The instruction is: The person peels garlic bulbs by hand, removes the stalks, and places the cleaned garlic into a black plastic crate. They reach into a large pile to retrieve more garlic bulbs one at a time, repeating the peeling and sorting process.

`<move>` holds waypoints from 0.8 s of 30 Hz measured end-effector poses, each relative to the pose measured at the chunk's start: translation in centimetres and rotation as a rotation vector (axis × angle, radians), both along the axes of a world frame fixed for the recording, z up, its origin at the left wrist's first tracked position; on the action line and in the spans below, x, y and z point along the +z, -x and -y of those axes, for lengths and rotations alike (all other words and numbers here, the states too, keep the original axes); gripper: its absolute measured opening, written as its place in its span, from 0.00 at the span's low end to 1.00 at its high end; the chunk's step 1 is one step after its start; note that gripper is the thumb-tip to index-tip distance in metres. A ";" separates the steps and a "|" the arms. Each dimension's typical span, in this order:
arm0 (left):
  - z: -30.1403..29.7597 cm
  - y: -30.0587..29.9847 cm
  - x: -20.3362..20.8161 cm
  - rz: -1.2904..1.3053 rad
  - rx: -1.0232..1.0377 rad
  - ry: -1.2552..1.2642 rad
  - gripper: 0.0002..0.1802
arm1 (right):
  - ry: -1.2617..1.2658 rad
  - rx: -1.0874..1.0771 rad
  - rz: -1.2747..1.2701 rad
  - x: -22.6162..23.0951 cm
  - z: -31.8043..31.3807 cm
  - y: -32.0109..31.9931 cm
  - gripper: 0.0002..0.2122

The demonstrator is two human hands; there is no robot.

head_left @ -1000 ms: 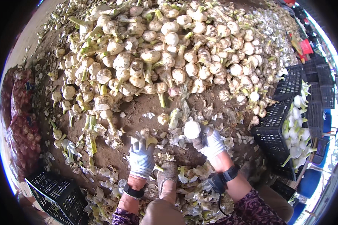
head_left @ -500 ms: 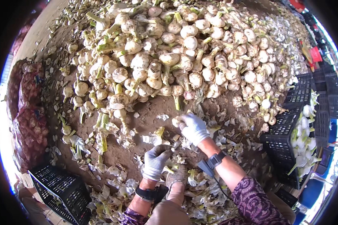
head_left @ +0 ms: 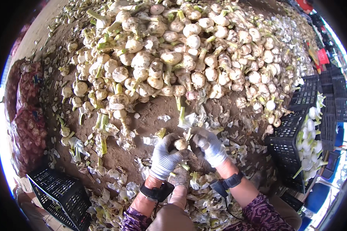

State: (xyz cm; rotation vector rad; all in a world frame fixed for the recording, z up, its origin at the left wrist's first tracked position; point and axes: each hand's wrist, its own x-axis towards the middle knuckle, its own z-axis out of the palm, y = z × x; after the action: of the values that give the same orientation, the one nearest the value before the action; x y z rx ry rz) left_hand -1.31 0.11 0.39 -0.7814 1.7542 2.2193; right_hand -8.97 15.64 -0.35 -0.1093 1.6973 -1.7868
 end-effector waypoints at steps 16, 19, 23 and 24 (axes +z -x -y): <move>-1.3 -0.4 1.4 -0.071 0.227 -0.350 0.19 | 0.247 -0.096 0.076 1.2 0.2 -1.0 0.19; -0.7 -0.8 1.2 0.032 0.233 -0.576 0.22 | 0.069 -0.003 -0.053 1.8 -0.3 -0.8 0.21; -0.3 -1.6 0.3 0.060 0.216 -0.644 0.25 | -0.012 0.091 -0.115 1.8 -0.5 -0.8 0.19; -0.4 -1.4 0.6 0.054 0.235 -0.653 0.24 | 0.107 0.033 0.066 1.8 -0.6 -0.8 0.18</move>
State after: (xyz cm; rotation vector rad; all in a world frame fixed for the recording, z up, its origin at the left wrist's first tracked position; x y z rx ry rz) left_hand 0.04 0.48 0.96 -0.8933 0.8373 2.6500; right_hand -8.18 16.28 1.46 -0.1219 1.5458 -1.8367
